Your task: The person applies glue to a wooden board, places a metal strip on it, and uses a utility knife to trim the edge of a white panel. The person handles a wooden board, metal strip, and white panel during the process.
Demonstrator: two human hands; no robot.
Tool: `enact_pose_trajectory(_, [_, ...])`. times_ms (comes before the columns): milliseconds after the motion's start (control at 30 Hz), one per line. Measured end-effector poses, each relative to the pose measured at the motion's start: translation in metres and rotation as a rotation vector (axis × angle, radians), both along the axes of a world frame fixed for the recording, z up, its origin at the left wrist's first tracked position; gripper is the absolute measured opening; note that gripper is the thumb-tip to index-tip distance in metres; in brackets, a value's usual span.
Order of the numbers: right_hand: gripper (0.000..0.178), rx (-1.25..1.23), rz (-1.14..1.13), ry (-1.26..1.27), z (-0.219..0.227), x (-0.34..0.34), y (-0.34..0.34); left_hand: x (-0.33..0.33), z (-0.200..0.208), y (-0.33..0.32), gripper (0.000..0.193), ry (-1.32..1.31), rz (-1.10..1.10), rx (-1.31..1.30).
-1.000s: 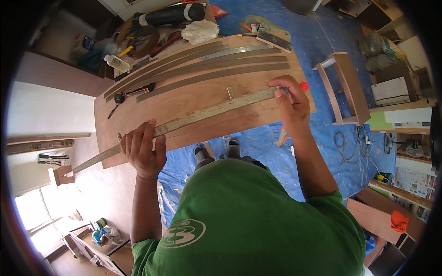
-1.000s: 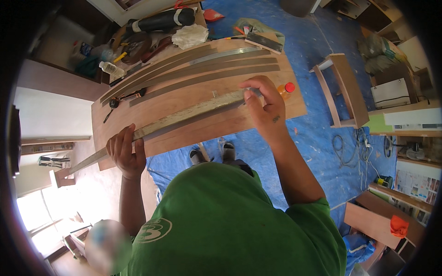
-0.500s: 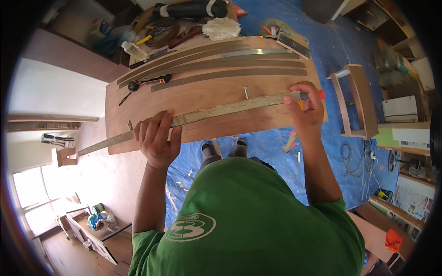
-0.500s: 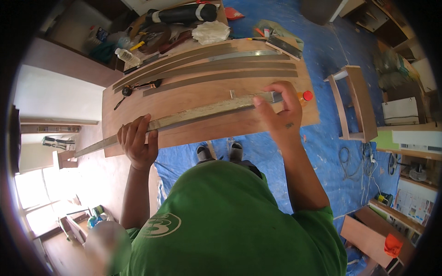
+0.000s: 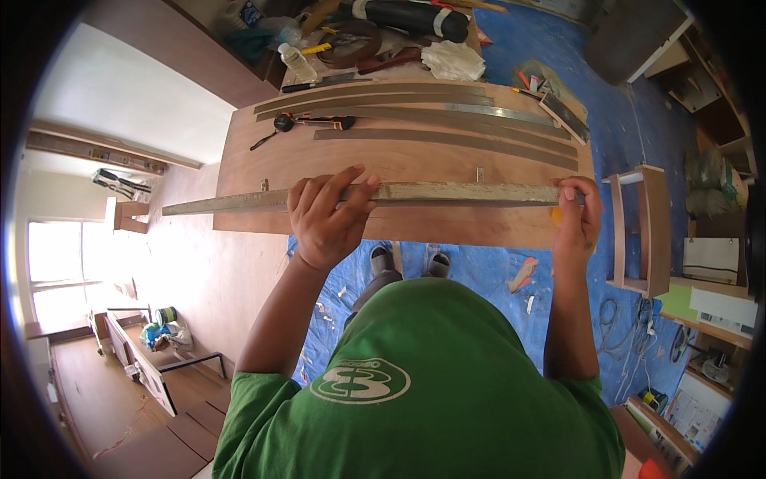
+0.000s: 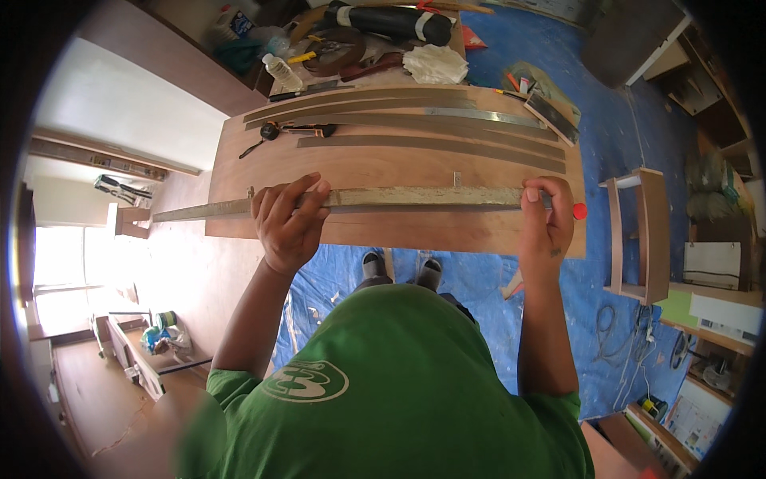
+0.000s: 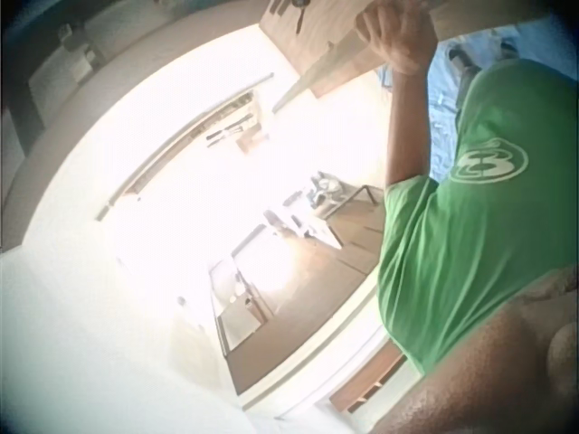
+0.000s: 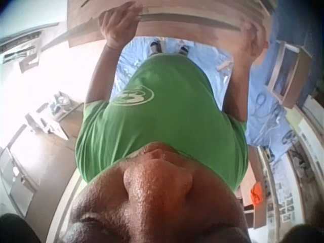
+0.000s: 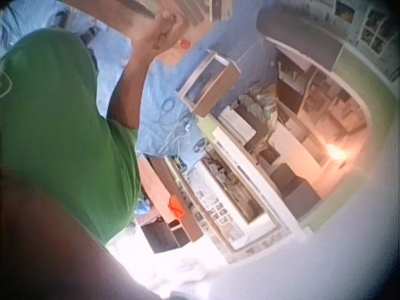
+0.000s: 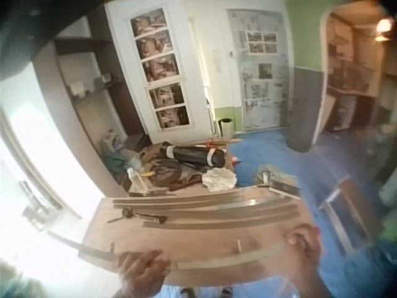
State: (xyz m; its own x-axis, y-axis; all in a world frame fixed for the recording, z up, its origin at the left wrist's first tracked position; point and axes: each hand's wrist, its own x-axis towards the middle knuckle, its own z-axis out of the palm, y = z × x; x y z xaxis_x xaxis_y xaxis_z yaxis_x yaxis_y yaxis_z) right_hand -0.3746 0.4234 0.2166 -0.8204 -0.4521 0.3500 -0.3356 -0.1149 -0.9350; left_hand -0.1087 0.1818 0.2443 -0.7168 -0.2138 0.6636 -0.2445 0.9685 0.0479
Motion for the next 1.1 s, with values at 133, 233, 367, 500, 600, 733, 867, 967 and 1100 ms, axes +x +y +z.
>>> enact_pose_trajectory(133, [0.013, 0.002, 0.009, -0.032, -0.002, -0.001, -0.003, 0.004, -0.003, -0.003, 0.03, 0.007, -0.033, -0.043])
enact_pose_trajectory(233, [0.017, 0.021, -0.013, -0.055, -0.008, -0.003, 0.003, 0.008, 0.001, -0.006, 0.039, -0.017, -0.027, -0.082])
enact_pose_trajectory(367, [0.023, 0.036, -0.031, -0.042, -0.013, -0.008, 0.001, 0.01, 0.006, -0.006, 0.04, 0.006, -0.038, -0.05])
enact_pose_trajectory(500, [0.026, 0.077, -0.047, -0.004, -0.013, -0.014, 0.0, 0.021, 0.005, -0.015, 0.042, -0.017, -0.072, 0.003])
enact_pose_trajectory(600, [0.027, 0.089, -0.049, 0.027, -0.016, -0.019, 0.001, 0.038, 0.003, -0.021, 0.047, -0.041, -0.033, 0.05])
enact_pose_trajectory(733, [0.028, 0.086, -0.027, 0.05, -0.011, -0.019, -0.003, 0.081, 0.0, -0.037, 0.055, -0.059, 0.124, 0.099])
enact_pose_trajectory(867, [0.03, 0.079, -0.024, 0.057, -0.01, -0.021, -0.004, 0.125, -0.007, -0.063, 0.058, -0.035, 0.296, 0.077])
enact_pose_trajectory(967, [0.03, 0.052, -0.012, 0.057, -0.01, -0.021, -0.004, 0.161, -0.01, -0.086, 0.061, -0.069, 0.477, 0.067])
enact_pose_trajectory(1100, [0.028, 0.079, -0.021, 0.057, -0.01, -0.017, -0.004, 0.213, -0.017, -0.114, 0.062, -0.058, 0.675, 0.039])
